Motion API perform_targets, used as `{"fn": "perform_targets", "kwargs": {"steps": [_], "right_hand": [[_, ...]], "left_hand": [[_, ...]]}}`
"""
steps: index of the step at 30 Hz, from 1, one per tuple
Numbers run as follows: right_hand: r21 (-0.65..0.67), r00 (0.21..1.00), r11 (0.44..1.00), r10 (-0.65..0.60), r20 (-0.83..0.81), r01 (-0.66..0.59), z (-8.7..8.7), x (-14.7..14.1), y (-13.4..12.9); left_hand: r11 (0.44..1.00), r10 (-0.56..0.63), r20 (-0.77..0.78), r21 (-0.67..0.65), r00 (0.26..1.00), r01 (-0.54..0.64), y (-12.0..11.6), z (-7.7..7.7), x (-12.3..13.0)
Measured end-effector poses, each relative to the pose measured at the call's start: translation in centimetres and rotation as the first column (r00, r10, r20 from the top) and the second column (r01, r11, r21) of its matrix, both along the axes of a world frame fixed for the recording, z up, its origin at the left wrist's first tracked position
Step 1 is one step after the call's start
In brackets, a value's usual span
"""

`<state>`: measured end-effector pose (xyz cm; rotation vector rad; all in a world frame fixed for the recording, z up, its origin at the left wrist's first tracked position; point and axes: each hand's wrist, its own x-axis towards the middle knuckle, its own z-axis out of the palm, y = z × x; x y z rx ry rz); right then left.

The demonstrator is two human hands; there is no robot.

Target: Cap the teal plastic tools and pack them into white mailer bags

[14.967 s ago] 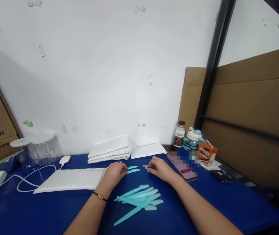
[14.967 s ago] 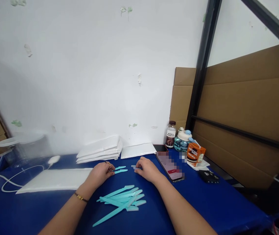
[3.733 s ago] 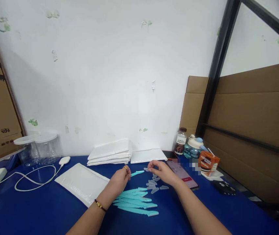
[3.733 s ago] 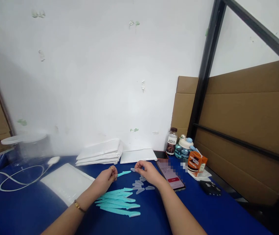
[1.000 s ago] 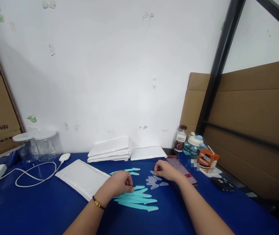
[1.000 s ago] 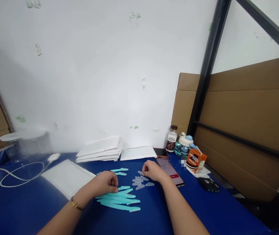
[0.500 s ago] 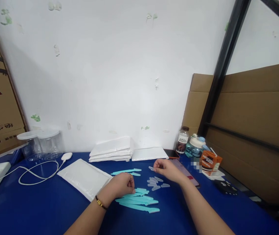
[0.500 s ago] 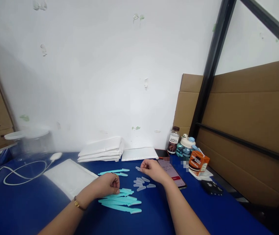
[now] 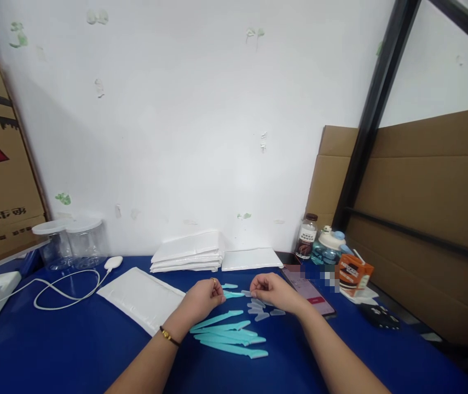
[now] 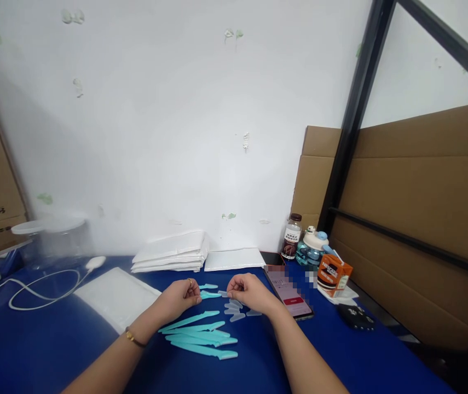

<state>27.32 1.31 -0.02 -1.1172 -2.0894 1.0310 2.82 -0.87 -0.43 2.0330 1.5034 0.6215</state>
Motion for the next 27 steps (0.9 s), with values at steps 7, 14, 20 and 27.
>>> {"fn": "perform_targets", "kwargs": {"steps": [7,14,20,27], "right_hand": [[0.022,1.000,1.000,0.011,0.010,-0.012,0.0,-1.8,-0.7],[0.186,0.978,0.975,-0.152,0.143,0.124,0.6,0.7,0.2],[0.026,0.923,0.990,-0.139,0.359,0.138,-0.7,3.3,1.2],[0.128,0.939,0.968,-0.243,0.242,0.217,-1.4,2.1,1.9]], "left_hand": [[1.000,-0.019,-0.047,0.012,0.999,0.020,-0.4,0.4,0.8],[0.986,0.136,-0.258,0.126,0.957,-0.106,-0.1,1.1,0.0],[0.982,0.119,-0.277,0.178,0.953,-0.070,-0.9,1.7,-0.5],[1.000,-0.013,-0.332,-0.028,0.943,0.004,-1.2,1.1,-0.1]]}}
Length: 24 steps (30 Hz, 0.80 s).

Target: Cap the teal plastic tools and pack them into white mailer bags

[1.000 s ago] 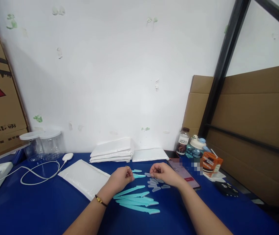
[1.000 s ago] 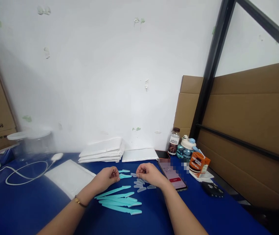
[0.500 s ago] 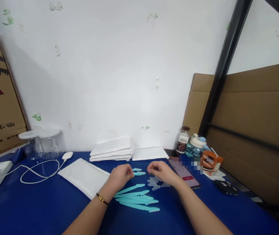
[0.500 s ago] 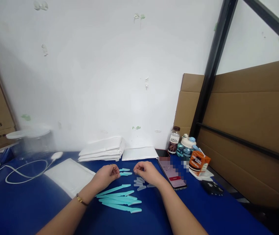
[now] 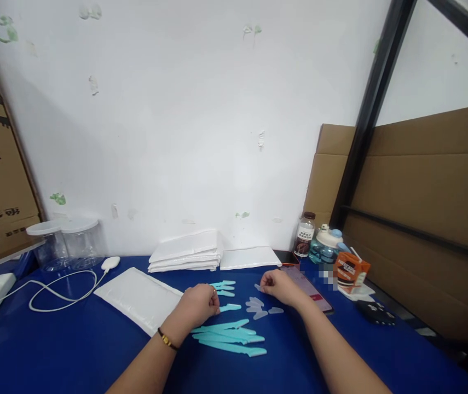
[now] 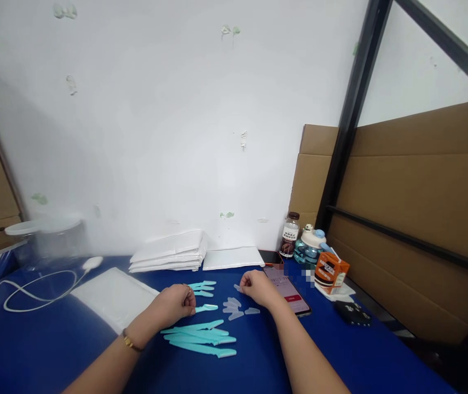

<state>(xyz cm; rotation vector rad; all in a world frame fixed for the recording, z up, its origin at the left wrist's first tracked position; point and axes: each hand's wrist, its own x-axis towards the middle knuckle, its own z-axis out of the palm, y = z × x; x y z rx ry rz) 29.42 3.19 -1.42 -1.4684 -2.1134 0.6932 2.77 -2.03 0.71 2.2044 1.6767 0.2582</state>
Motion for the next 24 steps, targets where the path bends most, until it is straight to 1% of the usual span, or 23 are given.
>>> {"fn": "perform_targets", "kwargs": {"steps": [2,4,7,12,14,19,21,24], "right_hand": [[0.012,0.996,0.999,0.042,-0.080,-0.041,0.1,-0.7,0.0],[0.001,0.987,0.993,0.115,-0.115,-0.115,0.1,-1.5,-0.1],[0.007,0.979,0.982,0.188,-0.080,-0.188,-0.1,-2.5,-0.3],[0.013,0.979,0.980,0.200,-0.045,-0.199,-0.5,-3.5,-0.4],[0.015,0.977,0.978,0.207,-0.060,-0.206,-0.7,-3.8,-0.4],[-0.006,0.953,0.959,0.280,-0.114,-0.283,-0.6,-4.6,-0.8],[0.005,0.963,0.968,0.252,-0.095,-0.253,-0.3,-4.3,-0.8],[0.064,0.988,0.987,0.151,-0.034,-0.148,0.4,-2.7,-0.6]], "left_hand": [[0.997,0.030,0.008,0.064,1.000,-0.030,0.5,-0.4,0.1],[0.992,0.054,0.029,0.110,0.998,-0.057,0.9,-0.6,0.2],[0.990,0.061,0.060,0.126,0.996,-0.068,1.2,-0.8,0.3],[0.985,0.083,0.055,0.145,0.995,-0.090,1.2,-0.7,0.5],[0.987,0.076,0.049,0.137,0.996,-0.082,1.1,-0.7,0.7],[0.989,0.013,0.003,0.148,1.000,-0.013,1.1,-1.1,1.4],[0.985,0.024,-0.019,0.174,1.000,-0.020,1.1,-1.0,1.4],[0.964,0.103,-0.022,0.250,0.994,-0.095,1.1,-0.6,0.9]]}}
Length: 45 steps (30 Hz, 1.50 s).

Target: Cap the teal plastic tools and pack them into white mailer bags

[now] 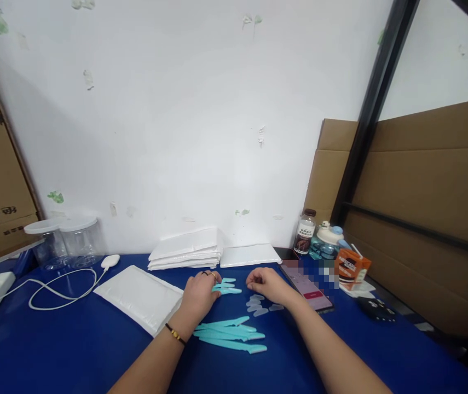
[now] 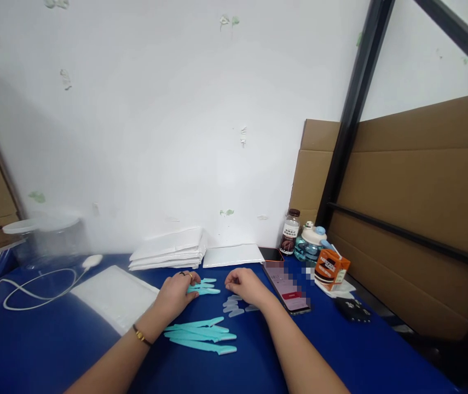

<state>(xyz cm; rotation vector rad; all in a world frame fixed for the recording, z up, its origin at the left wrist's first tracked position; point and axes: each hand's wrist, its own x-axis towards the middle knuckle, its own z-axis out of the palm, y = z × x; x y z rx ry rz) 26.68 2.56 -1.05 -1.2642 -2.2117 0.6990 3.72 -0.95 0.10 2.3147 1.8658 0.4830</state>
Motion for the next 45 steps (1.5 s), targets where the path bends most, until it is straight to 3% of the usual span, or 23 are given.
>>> {"fn": "perform_targets", "kwargs": {"steps": [3,7,10,15,17,20,24,28,40,45], "right_hand": [[-0.027,0.999,1.000,-0.011,0.046,0.012,0.0,1.8,0.2],[-0.095,0.996,0.995,0.025,0.084,-0.017,-1.0,2.7,0.4],[-0.095,0.995,0.995,0.030,0.095,-0.020,-1.3,2.4,0.4],[0.024,0.999,1.000,0.000,0.053,-0.001,-0.6,1.9,-0.1],[0.011,0.999,1.000,-0.018,-0.026,0.019,-0.5,1.7,-0.2],[-0.093,0.977,0.996,-0.021,-0.210,0.001,-0.5,1.3,-0.1],[-0.170,0.913,0.985,-0.043,-0.407,-0.030,-0.3,0.6,0.1],[-0.187,0.857,0.982,-0.072,-0.510,-0.029,0.5,0.2,-0.3],[-0.241,0.790,0.967,-0.084,-0.608,-0.082,0.3,-0.6,-0.7],[-0.213,0.750,0.976,-0.111,-0.652,-0.041,0.7,-0.4,-0.8]], "left_hand": [[0.999,-0.036,0.049,-0.019,0.998,0.037,-0.3,0.4,-0.9],[0.920,-0.215,0.190,-0.288,0.958,0.264,-1.0,0.5,-1.4],[0.893,-0.234,0.169,-0.353,0.957,0.281,-1.7,0.5,-0.9],[0.935,-0.196,0.090,-0.285,0.977,0.213,-2.0,0.4,-0.4],[0.957,-0.166,0.099,-0.223,0.981,0.185,-1.7,0.2,-0.6],[0.960,-0.154,0.222,-0.199,0.963,0.199,-1.0,0.0,-1.2],[0.945,-0.171,0.453,-0.176,0.875,0.275,-0.3,-0.1,-1.5],[0.959,-0.194,0.464,-0.097,0.864,0.267,-0.2,0.1,-1.3],[0.959,-0.237,0.426,-0.038,0.873,0.279,-0.1,0.0,-1.2],[0.966,-0.229,0.406,-0.020,0.885,0.259,0.0,0.1,-1.4]]}}
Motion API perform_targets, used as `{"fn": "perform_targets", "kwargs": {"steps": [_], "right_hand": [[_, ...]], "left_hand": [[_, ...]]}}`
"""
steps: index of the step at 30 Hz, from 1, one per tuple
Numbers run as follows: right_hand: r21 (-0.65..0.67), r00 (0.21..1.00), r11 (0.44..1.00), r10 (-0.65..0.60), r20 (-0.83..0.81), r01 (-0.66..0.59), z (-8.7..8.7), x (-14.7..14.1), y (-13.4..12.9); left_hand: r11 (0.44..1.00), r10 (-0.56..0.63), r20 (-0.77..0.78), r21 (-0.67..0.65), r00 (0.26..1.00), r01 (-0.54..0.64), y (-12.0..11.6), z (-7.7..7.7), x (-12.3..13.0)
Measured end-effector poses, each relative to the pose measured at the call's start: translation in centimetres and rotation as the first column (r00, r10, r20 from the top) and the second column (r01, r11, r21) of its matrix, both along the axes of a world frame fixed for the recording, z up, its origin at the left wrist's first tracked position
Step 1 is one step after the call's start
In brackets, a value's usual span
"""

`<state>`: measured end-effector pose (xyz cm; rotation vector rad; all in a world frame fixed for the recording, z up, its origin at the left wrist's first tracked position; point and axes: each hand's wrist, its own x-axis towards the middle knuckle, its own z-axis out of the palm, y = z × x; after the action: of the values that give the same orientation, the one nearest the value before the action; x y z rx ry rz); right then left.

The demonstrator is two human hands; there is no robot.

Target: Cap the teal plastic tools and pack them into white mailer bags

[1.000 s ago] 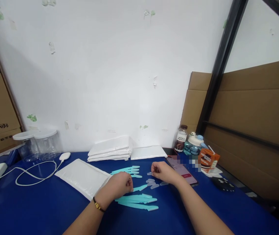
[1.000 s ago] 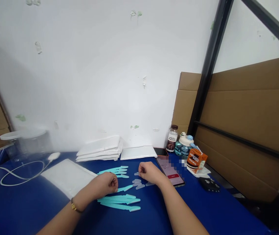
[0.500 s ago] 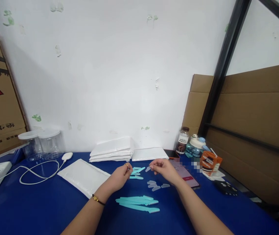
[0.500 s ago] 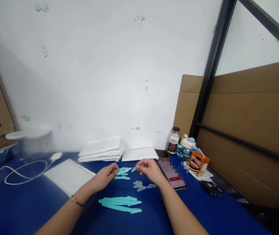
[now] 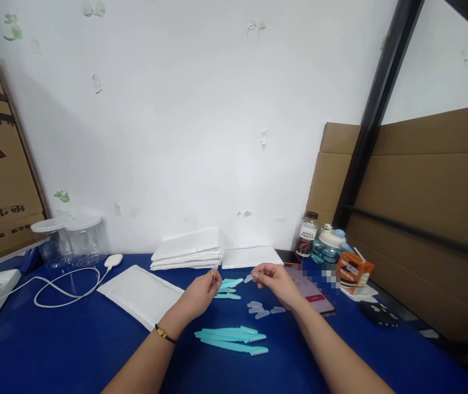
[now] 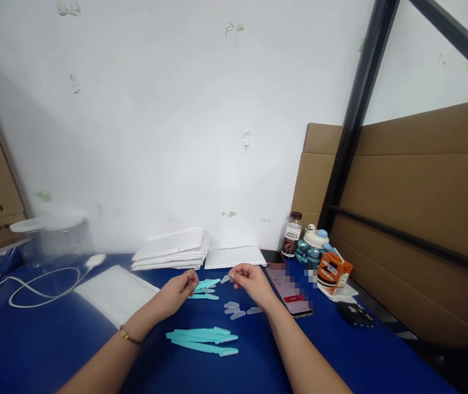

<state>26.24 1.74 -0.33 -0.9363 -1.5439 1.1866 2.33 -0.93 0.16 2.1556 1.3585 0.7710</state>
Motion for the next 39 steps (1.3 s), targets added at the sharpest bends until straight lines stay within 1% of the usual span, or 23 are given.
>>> {"fn": "perform_targets", "kwargs": {"steps": [6,12,17,20,24,25,27,29,30,32,34,35,36,38,39], "right_hand": [[-0.005,0.999,0.999,0.038,0.010,-0.038,-0.3,-0.5,0.0],[0.041,1.000,0.999,0.003,0.007,-0.003,-0.2,-0.3,0.1],[0.036,0.999,0.999,0.021,0.033,-0.022,-0.4,-0.4,0.1],[0.021,0.999,0.999,0.041,0.032,-0.041,-0.7,-1.0,-0.1],[-0.023,0.995,0.997,0.078,0.066,-0.076,-0.9,-1.5,-0.3],[-0.015,0.993,0.997,0.073,0.094,-0.072,-0.9,-1.3,-0.2],[0.054,0.979,0.998,0.025,0.204,-0.037,-0.8,-0.6,0.0],[0.133,0.930,0.990,-0.013,0.367,-0.039,-0.8,0.4,0.2],[0.143,0.893,0.987,-0.002,0.451,-0.070,-0.8,1.0,0.2],[0.097,0.822,0.984,0.071,0.565,-0.151,-1.0,1.7,0.3],[0.042,0.787,0.982,0.123,0.605,-0.186,-1.3,1.9,0.2],[0.033,0.781,0.983,0.122,0.613,-0.180,-1.4,1.9,0.2],[0.033,0.779,0.985,0.112,0.617,-0.167,-1.6,1.8,0.2],[0.046,0.784,0.989,0.081,0.616,-0.139,-1.9,1.5,0.2],[0.054,0.787,0.990,0.068,0.613,-0.128,-2.0,1.4,0.2]], "left_hand": [[1.000,-0.018,-0.009,-0.011,1.000,0.018,-0.1,-0.1,0.2],[1.000,0.006,-0.013,0.003,1.000,-0.006,0.2,-0.2,-0.1],[1.000,-0.019,-0.012,0.006,1.000,0.019,-0.2,0.3,0.2],[1.000,-0.017,-0.004,0.014,1.000,0.017,-0.4,0.4,0.5],[1.000,-0.022,-0.008,0.018,1.000,0.022,-0.3,0.2,0.6],[1.000,-0.013,-0.025,0.022,1.000,0.014,-0.3,0.1,0.6],[0.999,0.031,-0.088,0.038,0.996,-0.027,-0.1,0.0,0.4],[0.993,0.111,-0.195,0.049,0.975,-0.103,0.1,0.1,0.2],[0.988,0.152,-0.257,0.055,0.954,-0.142,0.1,0.2,0.1],[0.973,0.232,-0.350,0.099,0.908,-0.210,0.2,0.4,-0.1],[0.960,0.273,-0.359,0.159,0.892,-0.230,0.0,0.5,-0.2],[0.963,0.257,-0.341,0.164,0.904,-0.211,-0.2,0.6,-0.1],[0.975,0.207,-0.319,0.140,0.925,-0.171,-0.5,0.6,0.0],[1.000,0.028,-0.282,0.008,0.959,-0.026,-1.3,0.5,0.3],[0.997,-0.063,-0.263,-0.059,0.963,0.049,-1.7,0.5,0.5]]}}
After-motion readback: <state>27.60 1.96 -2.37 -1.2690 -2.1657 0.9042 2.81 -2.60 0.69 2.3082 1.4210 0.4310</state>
